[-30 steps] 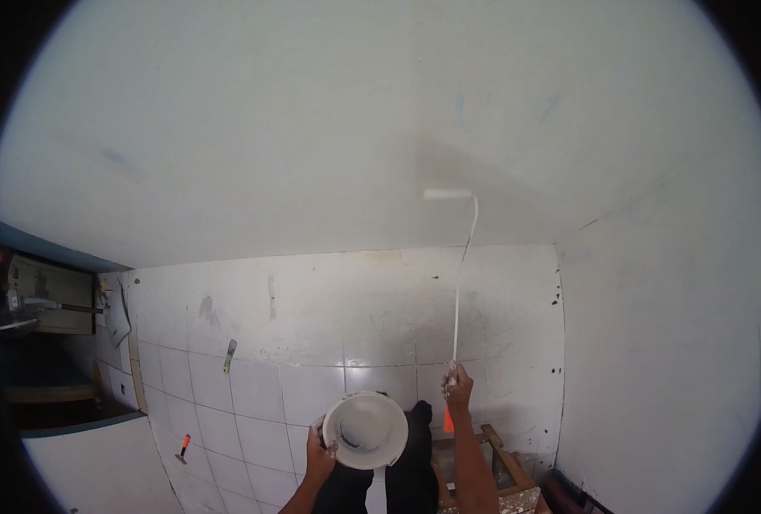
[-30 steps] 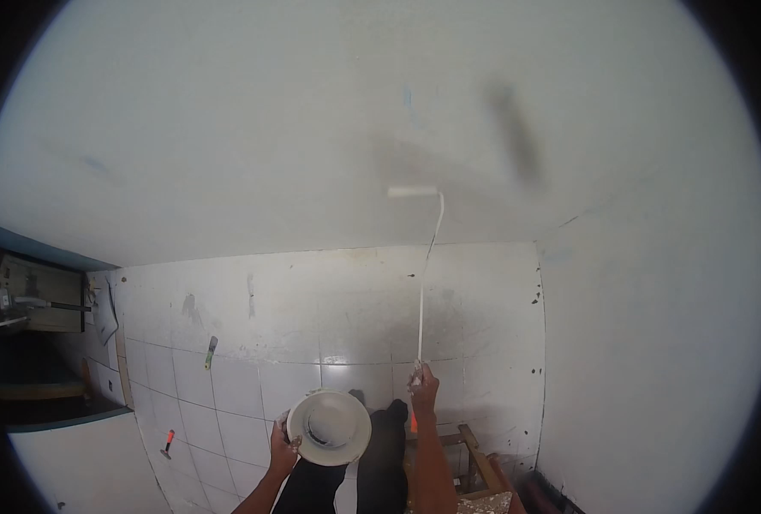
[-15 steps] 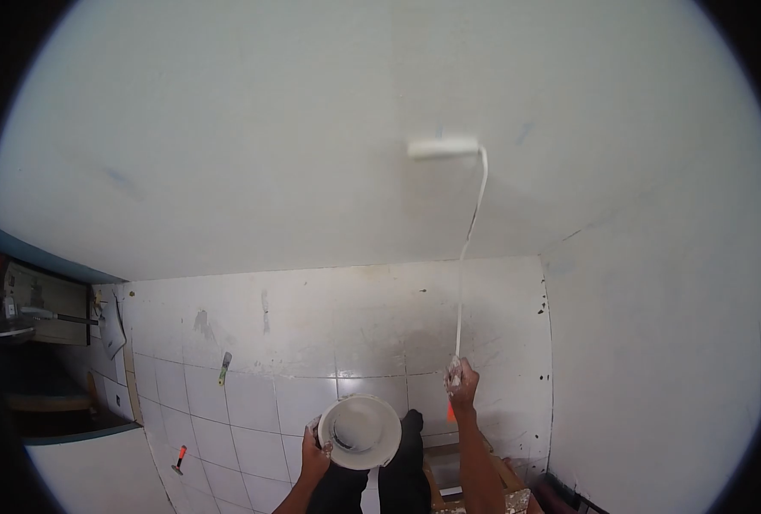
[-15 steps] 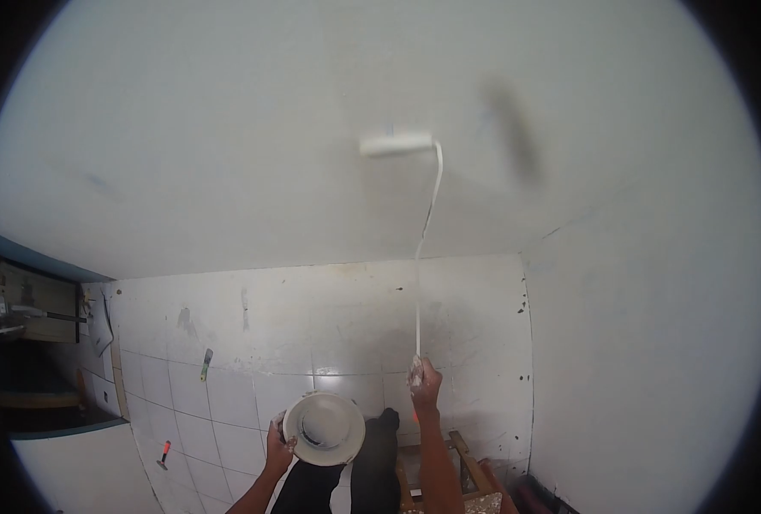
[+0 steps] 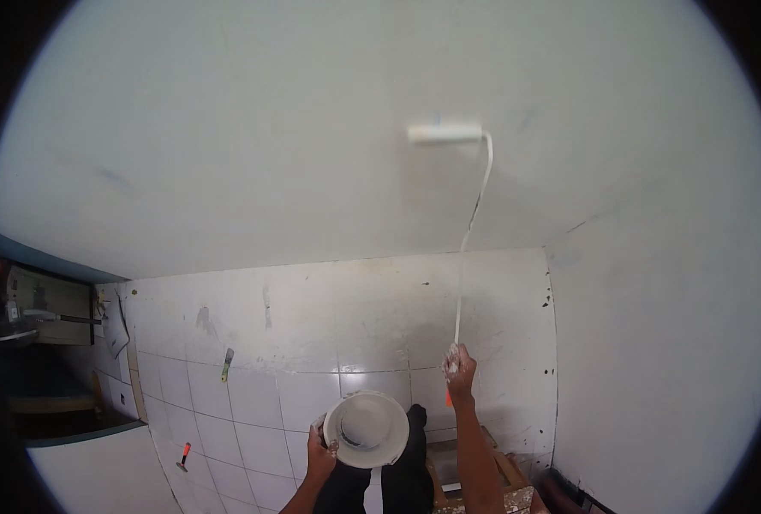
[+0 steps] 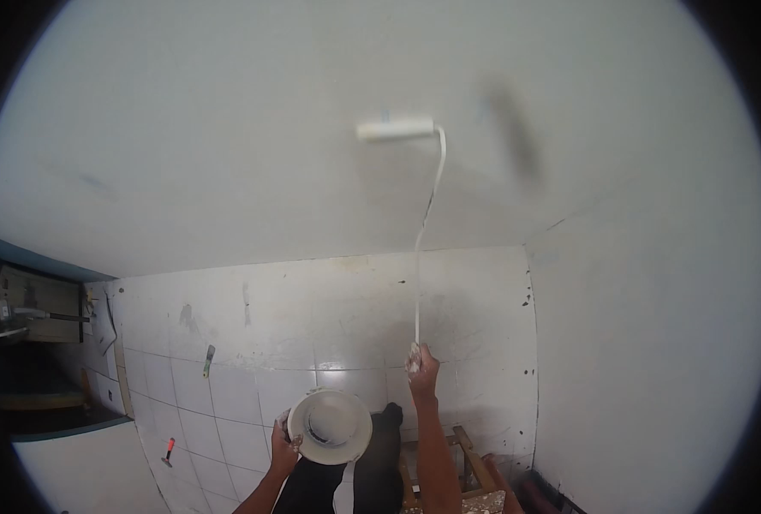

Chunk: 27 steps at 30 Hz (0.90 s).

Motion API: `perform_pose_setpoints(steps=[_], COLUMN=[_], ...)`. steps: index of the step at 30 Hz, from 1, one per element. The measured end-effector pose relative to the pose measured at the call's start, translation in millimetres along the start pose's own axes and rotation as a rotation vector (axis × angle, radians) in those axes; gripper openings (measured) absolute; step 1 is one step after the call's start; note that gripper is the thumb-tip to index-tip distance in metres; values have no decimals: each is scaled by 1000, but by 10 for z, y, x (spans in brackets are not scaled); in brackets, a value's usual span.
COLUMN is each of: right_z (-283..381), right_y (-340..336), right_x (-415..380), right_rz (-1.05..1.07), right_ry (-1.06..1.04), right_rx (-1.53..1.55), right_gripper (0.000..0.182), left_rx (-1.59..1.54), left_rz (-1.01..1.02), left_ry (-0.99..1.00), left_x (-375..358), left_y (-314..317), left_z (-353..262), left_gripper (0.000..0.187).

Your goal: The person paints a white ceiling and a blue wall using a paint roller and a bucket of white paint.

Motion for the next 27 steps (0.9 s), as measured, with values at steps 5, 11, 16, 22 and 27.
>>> perform_pose_setpoints(steps=[5, 11, 16, 22, 27], right_z=[-900, -1441, -1405, -1066, -485], right_y=[-229, -417, -479, -504, -394], right_x=[-293, -399, -391, -440, -421], right_rz=[-21, -60, -54, -43, -35], right_ry=[214, 255, 387, 289, 185], right_rx=[-73, -175, -144, -88, -104], right_gripper=[19, 26, 12, 8, 26], left_rx=[36, 57, 128, 56, 60], left_rz=[2, -14, 31, 43, 56], left_ry=[-34, -65, -39, -21, 38], left_x=[-75, -141, -110, -93, -93], left_y=[-31, -99, -53, 35, 70], left_z=[107, 198, 165, 26, -44], left_gripper=[58, 62, 59, 58, 60])
Point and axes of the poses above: each hand's wrist, its own x-axis towards the middle knuckle, its own y-axis out of the palm, z = x × y, the point moved 9 cm from there along x, towards the middle knuckle
